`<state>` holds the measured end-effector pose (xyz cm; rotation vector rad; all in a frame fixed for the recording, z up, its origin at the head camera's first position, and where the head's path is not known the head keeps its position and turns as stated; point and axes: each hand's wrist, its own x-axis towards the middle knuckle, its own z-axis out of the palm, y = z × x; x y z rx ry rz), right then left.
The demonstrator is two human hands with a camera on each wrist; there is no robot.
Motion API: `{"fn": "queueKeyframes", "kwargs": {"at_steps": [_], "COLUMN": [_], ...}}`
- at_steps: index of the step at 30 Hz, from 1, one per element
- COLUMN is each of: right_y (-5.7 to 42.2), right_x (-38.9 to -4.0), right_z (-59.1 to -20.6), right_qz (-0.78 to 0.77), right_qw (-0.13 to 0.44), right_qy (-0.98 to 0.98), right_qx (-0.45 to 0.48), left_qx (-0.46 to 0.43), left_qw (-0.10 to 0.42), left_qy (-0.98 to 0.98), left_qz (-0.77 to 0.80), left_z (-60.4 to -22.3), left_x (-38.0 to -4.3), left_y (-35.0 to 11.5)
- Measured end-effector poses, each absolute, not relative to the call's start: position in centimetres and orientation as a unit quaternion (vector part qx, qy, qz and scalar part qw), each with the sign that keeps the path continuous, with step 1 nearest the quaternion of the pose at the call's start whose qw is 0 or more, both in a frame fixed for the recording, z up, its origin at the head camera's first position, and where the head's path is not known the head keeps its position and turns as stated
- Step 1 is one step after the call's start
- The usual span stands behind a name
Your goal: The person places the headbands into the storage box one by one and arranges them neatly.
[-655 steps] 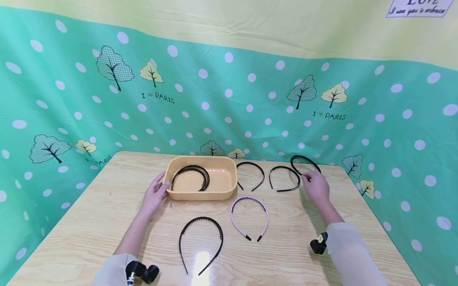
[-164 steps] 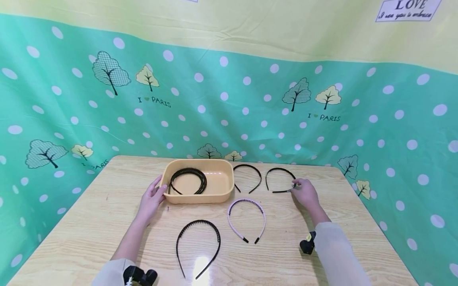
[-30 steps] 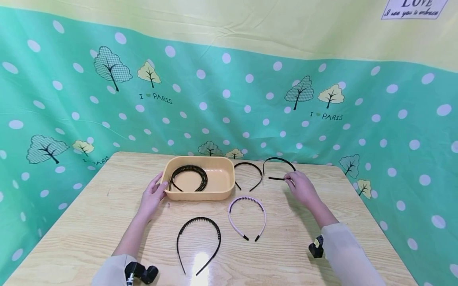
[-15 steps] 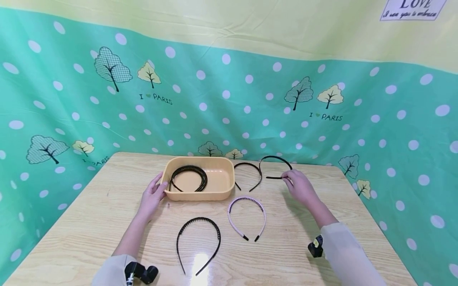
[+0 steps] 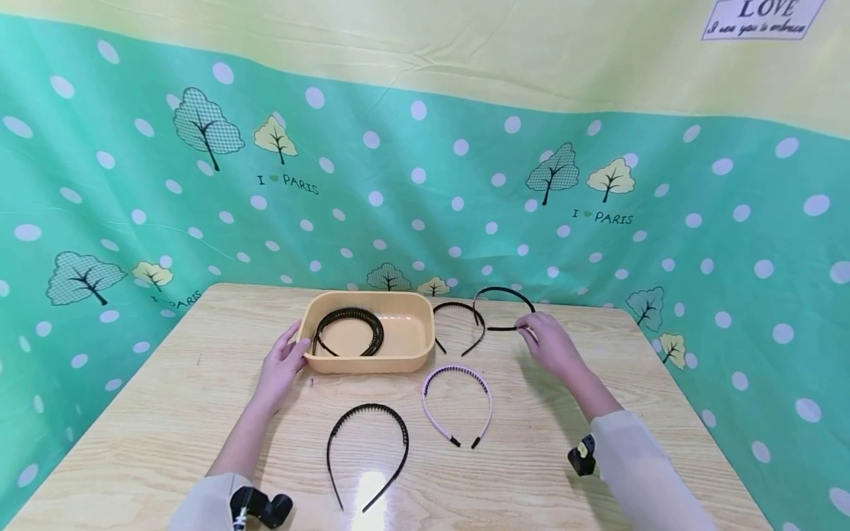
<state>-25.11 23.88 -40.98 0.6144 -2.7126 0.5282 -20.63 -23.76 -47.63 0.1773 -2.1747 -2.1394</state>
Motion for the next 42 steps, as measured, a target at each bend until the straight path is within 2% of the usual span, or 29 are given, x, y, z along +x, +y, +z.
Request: {"fn": "queueKeyframes", "kwargs": {"at_steps": [5, 19, 42], "right_y": [23.4, 21.8, 18.7], "right_x": [-25.2, -25.3, -25.8], "right_z": [-40.9, -40.6, -40.9], "right_qz": [0.191, 0.192, 0.206], "right_qw": [0.164, 0.147, 0.165], "right_qy": [-0.941, -0.944, -0.929], "right_qx": [0.227, 0.224, 0.258], "left_qx": [0.052, 0.059, 0.059], "left_qw": [0.043, 0.039, 0.044], "left_qy": [-0.710, -0.715, -0.710], "left_qz": [-0.701, -0.695, -0.701], "left_z": [-47.8, -47.8, -47.9], "left_x": [-20.7, -20.7, -20.8], "left_y": [-23.8, -23.8, -24.0]}}
